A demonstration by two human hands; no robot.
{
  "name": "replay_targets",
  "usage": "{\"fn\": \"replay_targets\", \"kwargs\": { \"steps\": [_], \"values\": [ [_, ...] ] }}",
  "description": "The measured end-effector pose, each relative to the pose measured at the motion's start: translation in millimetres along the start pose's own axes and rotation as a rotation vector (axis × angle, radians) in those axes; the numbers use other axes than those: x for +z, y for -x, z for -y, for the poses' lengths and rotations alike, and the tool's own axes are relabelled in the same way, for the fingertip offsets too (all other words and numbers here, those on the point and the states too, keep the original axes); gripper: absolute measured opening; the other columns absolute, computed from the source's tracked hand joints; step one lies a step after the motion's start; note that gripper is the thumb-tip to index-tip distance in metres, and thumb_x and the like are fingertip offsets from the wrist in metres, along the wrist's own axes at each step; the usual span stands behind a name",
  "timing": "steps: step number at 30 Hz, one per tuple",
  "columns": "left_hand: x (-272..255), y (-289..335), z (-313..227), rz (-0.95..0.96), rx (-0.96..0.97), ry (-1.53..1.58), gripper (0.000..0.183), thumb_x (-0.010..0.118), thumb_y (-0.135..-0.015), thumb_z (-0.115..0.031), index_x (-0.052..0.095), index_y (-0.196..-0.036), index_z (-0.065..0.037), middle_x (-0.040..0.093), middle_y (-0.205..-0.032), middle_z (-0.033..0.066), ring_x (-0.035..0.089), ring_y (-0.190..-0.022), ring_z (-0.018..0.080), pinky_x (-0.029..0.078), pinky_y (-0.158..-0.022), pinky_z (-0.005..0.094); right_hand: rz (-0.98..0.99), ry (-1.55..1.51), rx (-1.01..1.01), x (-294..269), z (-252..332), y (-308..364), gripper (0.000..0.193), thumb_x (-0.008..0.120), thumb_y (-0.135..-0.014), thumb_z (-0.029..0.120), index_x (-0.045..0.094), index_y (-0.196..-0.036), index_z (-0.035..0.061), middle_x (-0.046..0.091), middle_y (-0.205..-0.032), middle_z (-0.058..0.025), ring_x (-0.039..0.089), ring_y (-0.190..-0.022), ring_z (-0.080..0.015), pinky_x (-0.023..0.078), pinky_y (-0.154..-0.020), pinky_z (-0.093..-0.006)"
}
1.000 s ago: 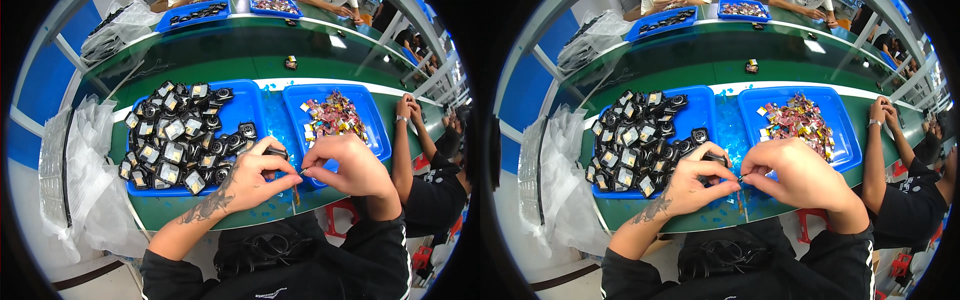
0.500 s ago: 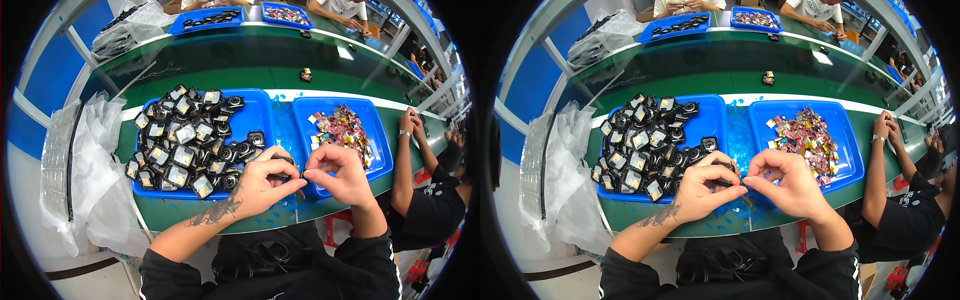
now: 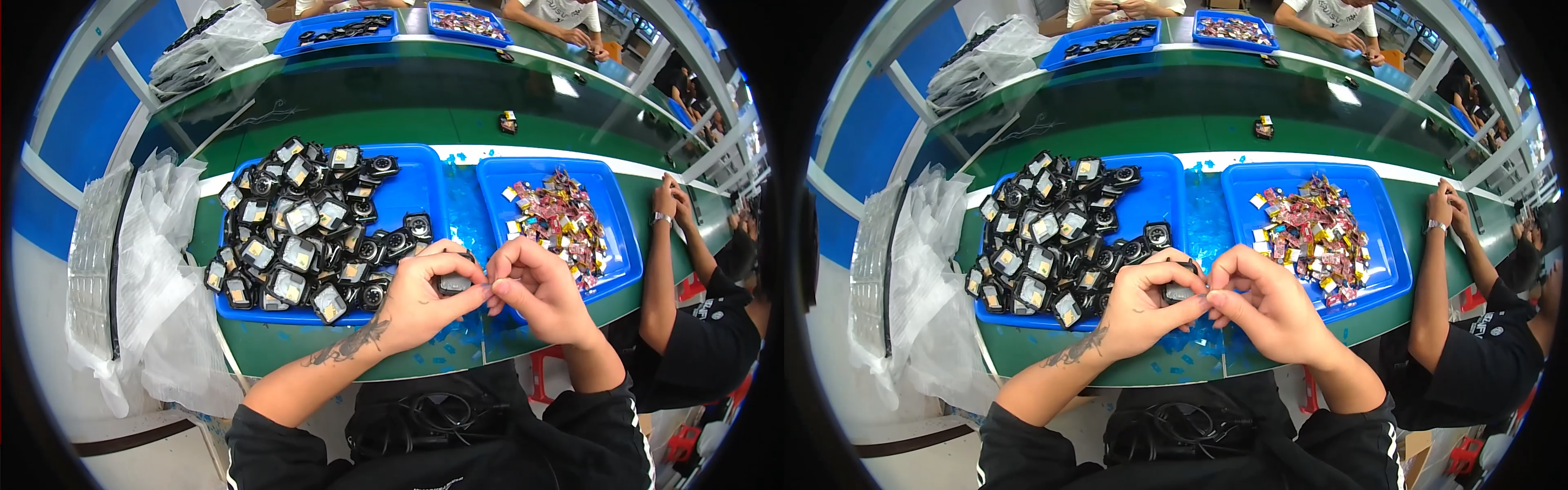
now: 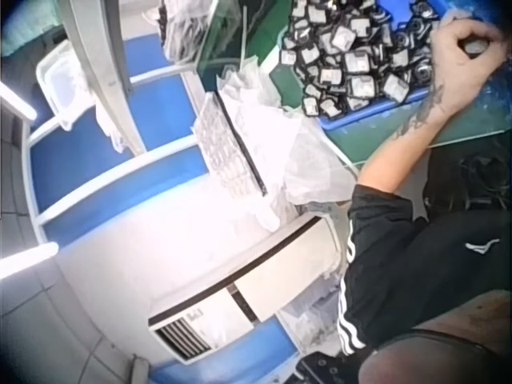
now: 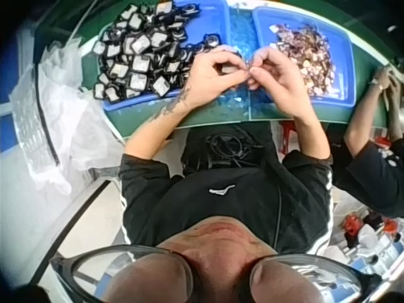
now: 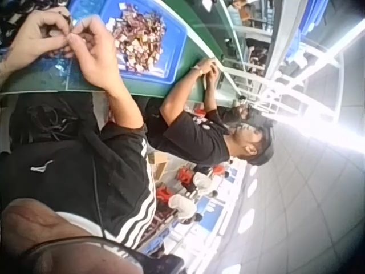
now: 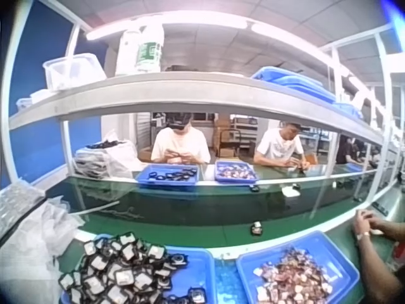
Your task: The recorder is assembling small electronic components on a production line, picking parts from trays and combining them.
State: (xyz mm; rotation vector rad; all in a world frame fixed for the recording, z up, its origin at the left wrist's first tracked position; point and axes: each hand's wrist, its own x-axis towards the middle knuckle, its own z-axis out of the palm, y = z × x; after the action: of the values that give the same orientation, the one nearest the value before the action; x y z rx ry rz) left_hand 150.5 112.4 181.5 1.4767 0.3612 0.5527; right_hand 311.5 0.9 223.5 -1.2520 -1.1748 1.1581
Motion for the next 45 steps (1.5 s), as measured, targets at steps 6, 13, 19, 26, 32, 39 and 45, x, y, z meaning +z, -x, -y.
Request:
{"fn": "replay_targets", "kwargs": {
  "steps": [6, 13, 19, 26, 32, 39, 45],
  "values": [
    [0, -4, -5, -0.044, 0.094, 0.237, 0.011, 0.065, -0.089, -0.003, 0.065, -0.098, 0.004, 0.058, -0.096, 0.0073, 0.063, -0.075, 0.0116, 0.056, -0.061, 0.0235, -0.062, -0.357, -0.057, -13, -12, -10, 0.009, 0.058, -0.094, 0.008, 0.05, -0.094, 0.0042, 0.059, -0.095, -0.0059, 0.062, -0.077, -0.0114, 0.055, -0.064, -0.0262],
    [-11, -6, -9, -0.301, 0.11, 0.27, 0.023, 0.052, -0.096, -0.004, 0.056, -0.118, 0.001, 0.06, -0.098, 0.006, 0.062, -0.076, 0.0098, 0.052, -0.066, 0.0232, -0.249, 0.86, -0.284, -26, -5, -29, 0.016, 0.067, -0.08, 0.001, 0.068, -0.094, 0.0061, 0.06, -0.097, -0.011, 0.062, -0.085, -0.0223, 0.052, -0.071, -0.0339],
    [-11, -8, -4, -0.285, 0.056, 0.171, 0.015, 0.055, -0.094, -0.002, 0.062, -0.108, 0.0, 0.055, -0.107, 0.0063, 0.061, -0.076, 0.0089, 0.05, -0.064, 0.0213, -0.061, 1.321, -0.257, -13, -14, -22, 0.008, 0.072, -0.075, 0.01, 0.07, -0.081, 0.0072, 0.059, -0.099, -0.0091, 0.055, -0.097, -0.0264, 0.044, -0.086, -0.04],
    [-10, -4, -9, -0.218, 0.151, -0.349, 0.024, 0.071, -0.085, -0.013, 0.067, -0.107, -0.005, 0.051, -0.106, 0.0059, 0.058, -0.075, 0.0076, 0.049, -0.061, 0.0219, -0.19, 1.258, -0.452, -1, -6, -15, 0.012, 0.073, -0.069, 0.008, 0.066, -0.079, 0.0081, 0.059, -0.104, -0.008, 0.053, -0.101, -0.0289, 0.041, -0.084, -0.0404],
    [-2, 3, -9, -0.134, 0.336, -0.49, 0.019, 0.075, -0.082, -0.016, 0.072, -0.097, -0.005, 0.06, -0.099, 0.0101, 0.064, -0.062, 0.0172, 0.053, -0.057, 0.0292, -0.315, 0.936, -0.57, 4, -4, 0, 0.029, 0.078, -0.067, -0.001, 0.067, -0.093, 0.0075, 0.058, -0.094, -0.006, 0.055, -0.086, -0.0218, 0.045, -0.07, -0.0327],
    [0, 4, -11, -0.222, 0.739, -0.795, 0.029, 0.082, -0.065, -0.003, 0.076, -0.093, -0.009, 0.063, -0.092, 0.0076, 0.065, -0.077, 0.0207, 0.053, -0.065, 0.0288, -0.448, -0.136, -0.142, 2, -19, 9, 0.036, 0.069, -0.086, 0.003, 0.057, -0.119, 0.0, 0.06, -0.106, -0.0064, 0.056, -0.09, -0.0103, 0.048, -0.077, -0.025],
    [7, 7, -9, -0.168, 0.616, -0.667, 0.028, 0.073, -0.076, 0.0, 0.073, -0.103, -0.006, 0.061, -0.1, 0.011, 0.063, -0.084, 0.0183, 0.053, -0.068, 0.0275, -0.475, -0.081, -0.228, 2, -25, 12, 0.013, 0.061, -0.091, 0.0, 0.066, -0.102, -0.0035, 0.065, -0.096, -0.0067, 0.06, -0.086, -0.0092, 0.049, -0.074, -0.0224]
  ]
}}
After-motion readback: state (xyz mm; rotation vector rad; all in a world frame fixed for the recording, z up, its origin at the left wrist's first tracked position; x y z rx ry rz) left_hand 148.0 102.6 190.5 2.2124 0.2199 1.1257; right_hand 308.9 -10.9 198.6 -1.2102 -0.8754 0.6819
